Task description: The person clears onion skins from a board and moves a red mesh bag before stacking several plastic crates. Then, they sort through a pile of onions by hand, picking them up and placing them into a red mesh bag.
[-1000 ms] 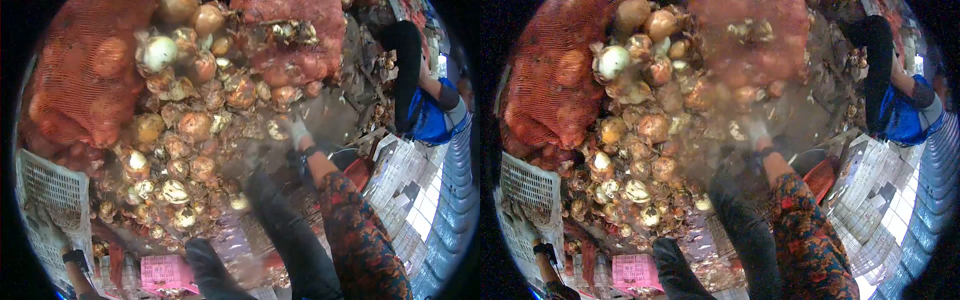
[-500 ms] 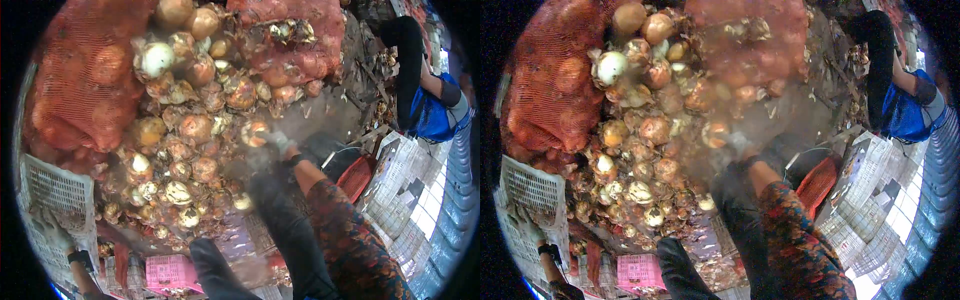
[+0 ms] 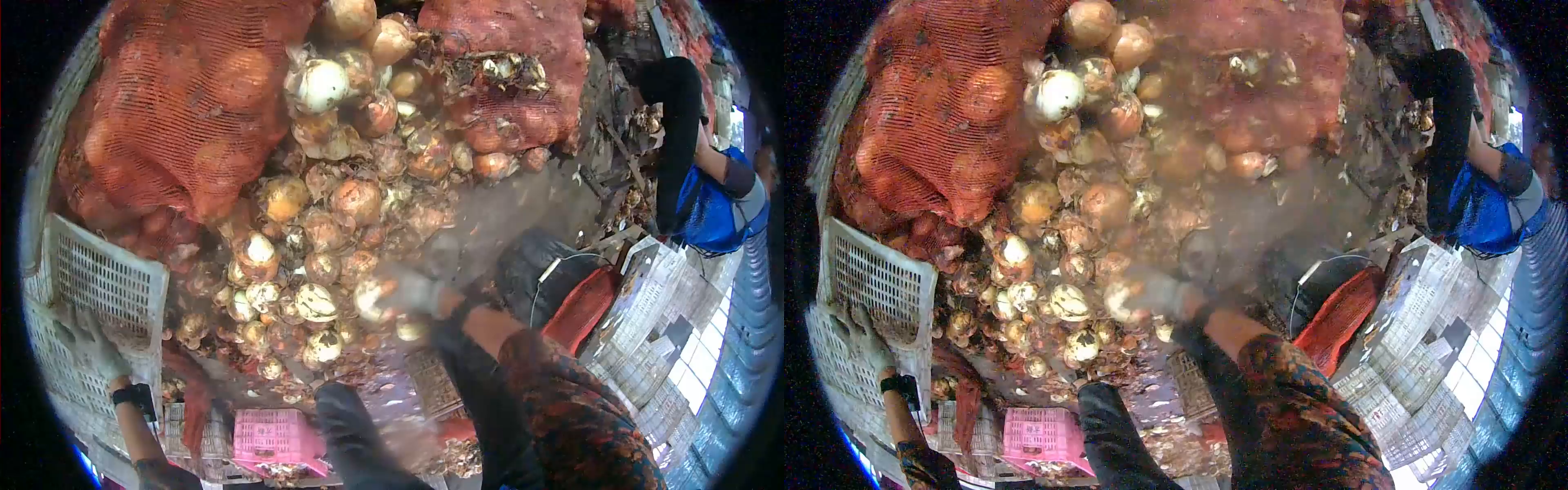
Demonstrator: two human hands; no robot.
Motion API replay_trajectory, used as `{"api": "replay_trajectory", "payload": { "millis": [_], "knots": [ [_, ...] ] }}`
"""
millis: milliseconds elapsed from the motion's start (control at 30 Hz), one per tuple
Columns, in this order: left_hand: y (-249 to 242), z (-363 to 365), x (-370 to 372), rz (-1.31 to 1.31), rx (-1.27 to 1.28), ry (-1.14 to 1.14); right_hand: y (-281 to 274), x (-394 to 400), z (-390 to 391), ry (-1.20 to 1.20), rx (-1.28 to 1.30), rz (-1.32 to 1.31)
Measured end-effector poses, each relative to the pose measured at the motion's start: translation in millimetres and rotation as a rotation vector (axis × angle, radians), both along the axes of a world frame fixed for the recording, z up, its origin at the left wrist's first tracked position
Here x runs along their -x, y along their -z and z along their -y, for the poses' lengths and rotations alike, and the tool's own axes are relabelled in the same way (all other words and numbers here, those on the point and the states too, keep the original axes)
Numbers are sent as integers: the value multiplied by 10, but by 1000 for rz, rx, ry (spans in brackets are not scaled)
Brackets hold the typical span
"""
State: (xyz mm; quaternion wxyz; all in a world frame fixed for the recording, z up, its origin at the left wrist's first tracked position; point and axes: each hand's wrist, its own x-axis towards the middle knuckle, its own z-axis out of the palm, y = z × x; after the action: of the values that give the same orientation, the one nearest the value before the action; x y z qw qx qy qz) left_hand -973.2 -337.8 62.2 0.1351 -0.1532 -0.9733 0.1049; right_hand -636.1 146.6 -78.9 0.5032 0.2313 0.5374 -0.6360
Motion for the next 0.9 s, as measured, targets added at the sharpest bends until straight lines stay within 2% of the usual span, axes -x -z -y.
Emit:
{"api": "replay_trajectory", "payload": {
  "millis": [67,100,167,233,267,333,400,433,500,600,667,733,833,867,900],
  "knots": [
    [-1,-69,16,-17,-28,16,-154,-107,389,-47,53,-322],
    [-9,-90,9,-41,-4,21,-163,-155,517,-48,178,-429],
    [-65,-113,-1,-53,69,7,-555,181,362,-201,-206,-412],
    [-72,-138,-16,-26,157,-26,-157,242,46,11,-526,-371],
    [-70,-134,3,-42,131,44,-664,806,-256,97,-703,-225],
    [-52,-69,17,-25,110,12,130,732,-737,155,-1128,-683],
    [21,246,96,8,154,17,523,873,-1064,83,-1292,-662],
    [6,220,84,0,192,91,311,1178,-1162,-94,-1126,-391],
    [-38,193,66,-18,253,179,593,1194,-1224,-206,-1176,-332],
    [-38,165,32,-47,297,199,544,1264,-1229,-407,-1113,-313],
    [-31,166,43,-37,273,161,666,1238,-1373,-413,-775,-143],
    [4,252,69,-19,214,107,633,1265,-1286,-503,-877,-45],
    [-3,219,86,-42,103,78,747,914,-1177,-279,-846,41],
    [-24,72,50,-60,146,9,819,763,-1126,-265,-851,55],
    [-63,153,96,-39,298,112,872,630,-1063,-253,-853,69]
  ]
}}
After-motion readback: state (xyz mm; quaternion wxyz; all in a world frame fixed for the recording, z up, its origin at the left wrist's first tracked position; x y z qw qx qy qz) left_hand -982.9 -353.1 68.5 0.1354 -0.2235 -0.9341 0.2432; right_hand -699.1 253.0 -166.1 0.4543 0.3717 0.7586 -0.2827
